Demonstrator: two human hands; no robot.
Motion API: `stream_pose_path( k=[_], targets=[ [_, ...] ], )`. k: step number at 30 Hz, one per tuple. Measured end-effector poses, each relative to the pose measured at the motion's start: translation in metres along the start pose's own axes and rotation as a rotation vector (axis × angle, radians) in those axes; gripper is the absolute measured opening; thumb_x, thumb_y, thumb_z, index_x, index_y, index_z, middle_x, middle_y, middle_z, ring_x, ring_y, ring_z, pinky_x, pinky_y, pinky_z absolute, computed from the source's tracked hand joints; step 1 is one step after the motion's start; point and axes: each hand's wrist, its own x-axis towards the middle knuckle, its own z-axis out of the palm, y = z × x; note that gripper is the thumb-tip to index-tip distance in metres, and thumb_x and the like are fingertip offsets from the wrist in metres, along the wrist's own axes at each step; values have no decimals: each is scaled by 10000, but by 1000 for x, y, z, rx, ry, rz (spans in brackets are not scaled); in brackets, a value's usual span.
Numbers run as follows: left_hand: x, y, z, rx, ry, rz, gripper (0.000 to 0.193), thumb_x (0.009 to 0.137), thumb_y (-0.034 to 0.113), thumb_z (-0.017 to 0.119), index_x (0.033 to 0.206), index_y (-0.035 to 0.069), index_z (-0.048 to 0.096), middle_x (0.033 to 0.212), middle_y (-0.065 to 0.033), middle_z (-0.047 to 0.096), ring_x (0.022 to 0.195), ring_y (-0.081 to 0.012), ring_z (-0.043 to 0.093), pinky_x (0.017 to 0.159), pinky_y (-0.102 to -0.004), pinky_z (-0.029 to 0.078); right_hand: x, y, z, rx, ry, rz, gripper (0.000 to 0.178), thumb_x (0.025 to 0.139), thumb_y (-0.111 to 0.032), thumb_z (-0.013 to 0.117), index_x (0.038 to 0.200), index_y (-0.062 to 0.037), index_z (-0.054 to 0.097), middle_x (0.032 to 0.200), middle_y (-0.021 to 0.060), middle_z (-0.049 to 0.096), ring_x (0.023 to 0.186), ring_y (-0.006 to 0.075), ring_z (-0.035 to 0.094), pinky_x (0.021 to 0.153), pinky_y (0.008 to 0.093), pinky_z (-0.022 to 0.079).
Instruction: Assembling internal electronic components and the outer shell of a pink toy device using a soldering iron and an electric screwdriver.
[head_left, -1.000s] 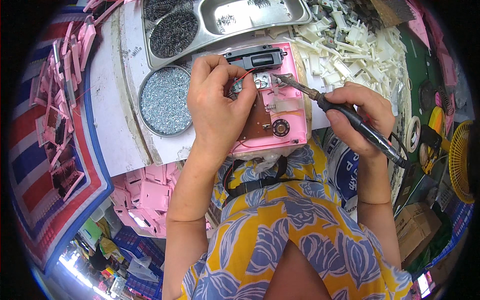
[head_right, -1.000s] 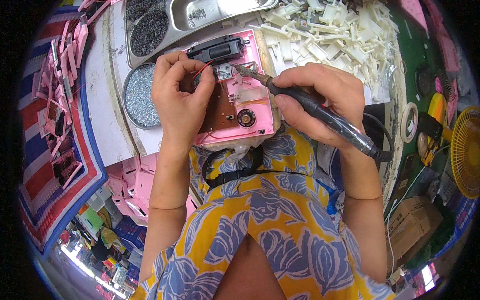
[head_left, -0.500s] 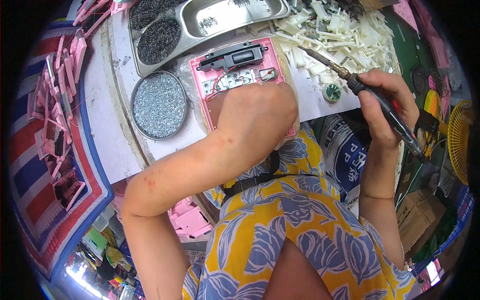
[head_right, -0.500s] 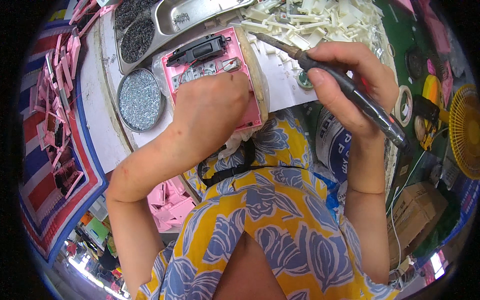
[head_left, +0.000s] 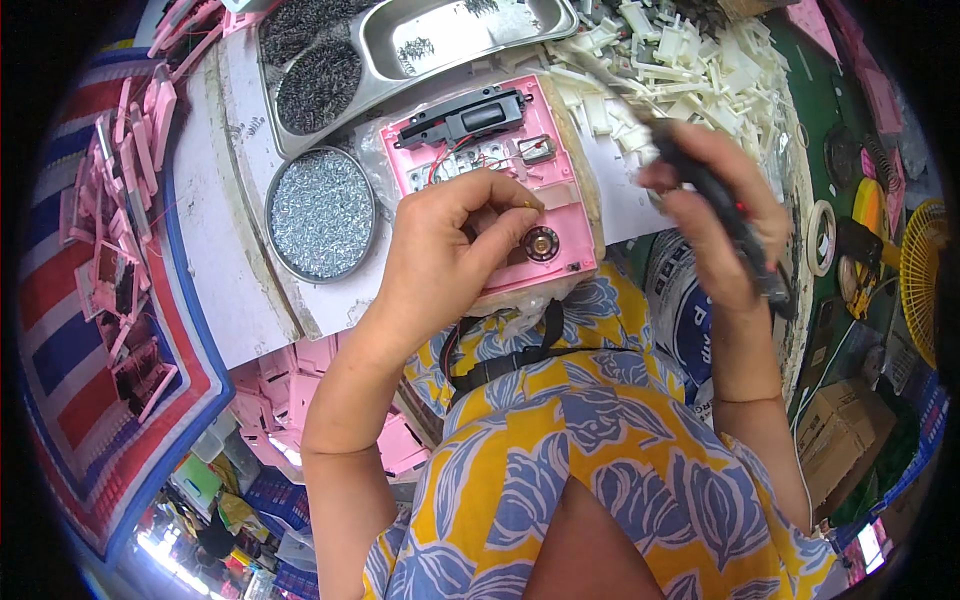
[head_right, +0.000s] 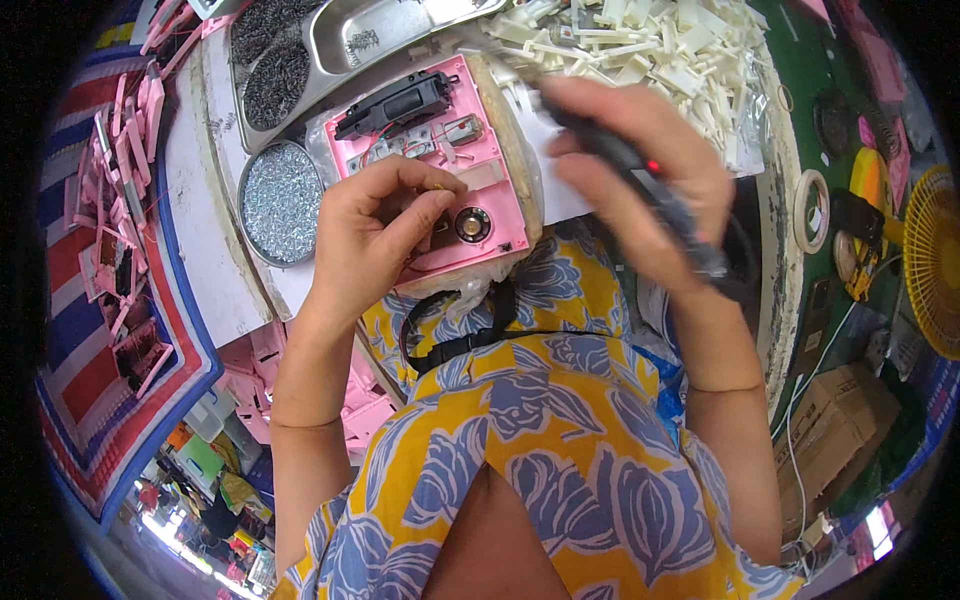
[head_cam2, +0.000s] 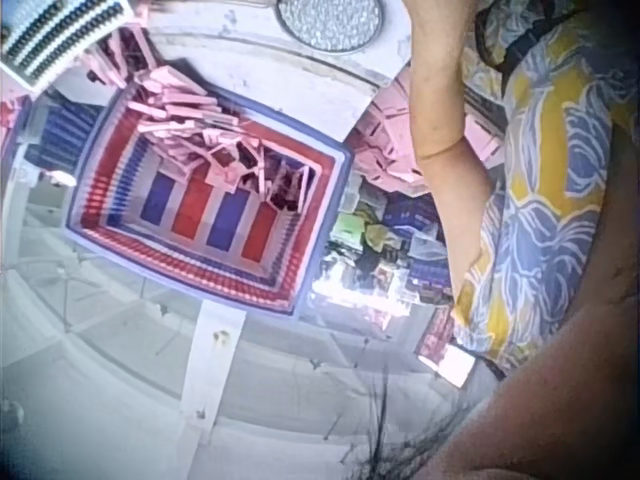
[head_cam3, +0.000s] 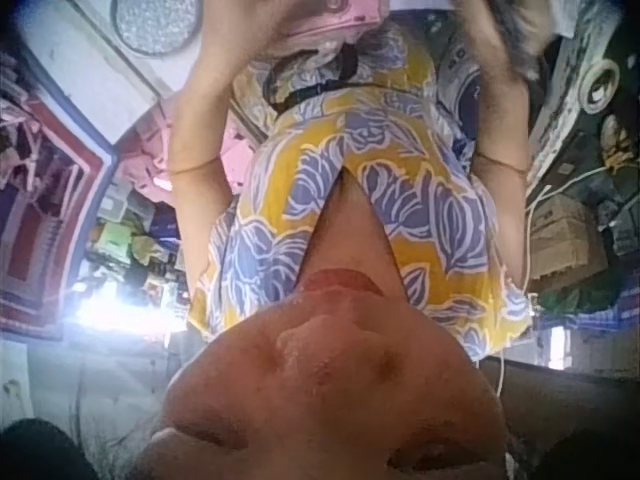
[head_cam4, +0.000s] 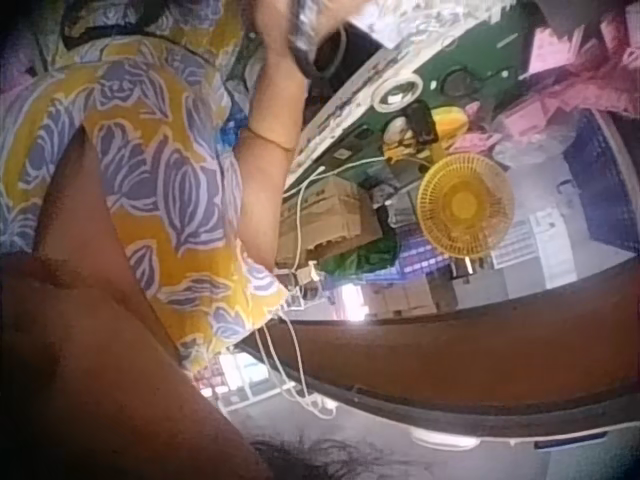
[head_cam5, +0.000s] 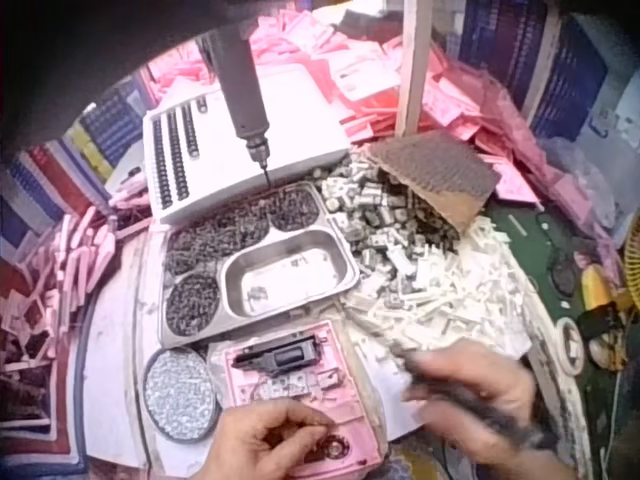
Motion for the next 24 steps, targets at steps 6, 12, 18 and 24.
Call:
stream_pose_path(
  k=[6, 12, 18, 24],
  targets=[
    [-2, 0, 3, -56, 20, -105, 62, 910, 32, 713, 917, -23, 687, 705, -20, 688, 606, -30, 563, 550, -220, 448, 18, 7, 48, -263, -164, -177, 524, 779, 24, 755, 1279, -119, 693, 952, 98, 670, 814, 228, 660, 716, 316, 538],
    [-2, 6, 8, -163, 56, -105, 70, 913, 34, 703, 920, -32, 681, 789, -57, 713, 618, -61, 583, 560, -255, 461, 18, 10, 53, -321, -148, -226, 549, 753, 27, 770, 1271, -139, 695, 953, 90, 653, 808, 232, 660, 711, 315, 539],
    [-6, -4, 10, 121, 39, 87, 70, 858, 28, 698, 911, -13, 679, 879, -128, 655, 756, -266, 659, 686, -372, 523, 3, -3, 18, -303, -89, -234, 397, 793, 5, 780, 1180, -17, 696, 900, 103, 673, 782, 198, 653, 678, 273, 501],
    [-5, 5, 13, 473, 37, 289, 77, 817, 31, 707, 873, 0, 663, 1012, -144, 582, 826, -328, 638, 713, -413, 526, -14, -26, -37, -276, -226, -16, 229, 789, -67, 732, 1003, 12, 710, 797, 86, 687, 637, 137, 614, 589, 262, 464]
  ],
)
